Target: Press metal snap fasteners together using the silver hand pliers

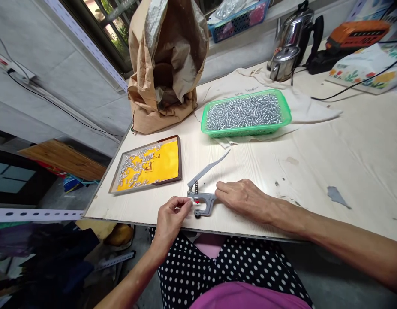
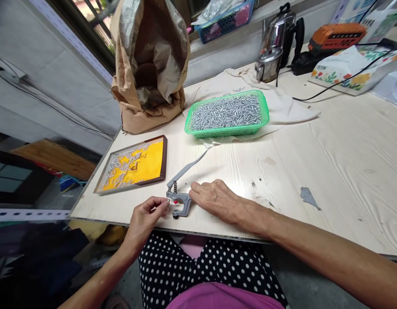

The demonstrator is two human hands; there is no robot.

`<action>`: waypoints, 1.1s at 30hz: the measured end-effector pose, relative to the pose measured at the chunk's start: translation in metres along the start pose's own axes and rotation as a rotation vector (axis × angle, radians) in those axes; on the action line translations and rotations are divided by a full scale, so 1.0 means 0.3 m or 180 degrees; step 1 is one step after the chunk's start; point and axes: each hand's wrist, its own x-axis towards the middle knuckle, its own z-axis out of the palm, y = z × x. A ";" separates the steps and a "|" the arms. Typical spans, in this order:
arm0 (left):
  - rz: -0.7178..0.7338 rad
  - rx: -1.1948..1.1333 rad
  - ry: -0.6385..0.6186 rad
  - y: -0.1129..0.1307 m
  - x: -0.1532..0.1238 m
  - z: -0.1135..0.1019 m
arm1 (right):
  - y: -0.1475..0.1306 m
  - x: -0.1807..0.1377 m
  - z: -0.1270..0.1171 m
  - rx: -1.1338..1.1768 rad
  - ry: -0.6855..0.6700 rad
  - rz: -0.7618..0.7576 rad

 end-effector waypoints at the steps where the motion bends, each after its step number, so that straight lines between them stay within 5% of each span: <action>1: 0.0033 0.0037 0.0025 -0.007 -0.003 0.007 | -0.003 0.002 0.002 0.0009 -0.0036 0.0007; 11: -0.0099 0.0163 -0.0012 -0.048 -0.005 0.043 | -0.010 0.012 0.014 0.0017 -0.0270 0.0123; 22: -0.0735 0.0404 -0.0689 -0.042 0.043 0.021 | -0.010 0.000 0.043 0.0414 -0.0274 0.0106; 33: -0.0966 0.0378 -0.0563 -0.033 0.044 0.027 | -0.001 0.013 0.013 0.0202 -0.0162 0.0520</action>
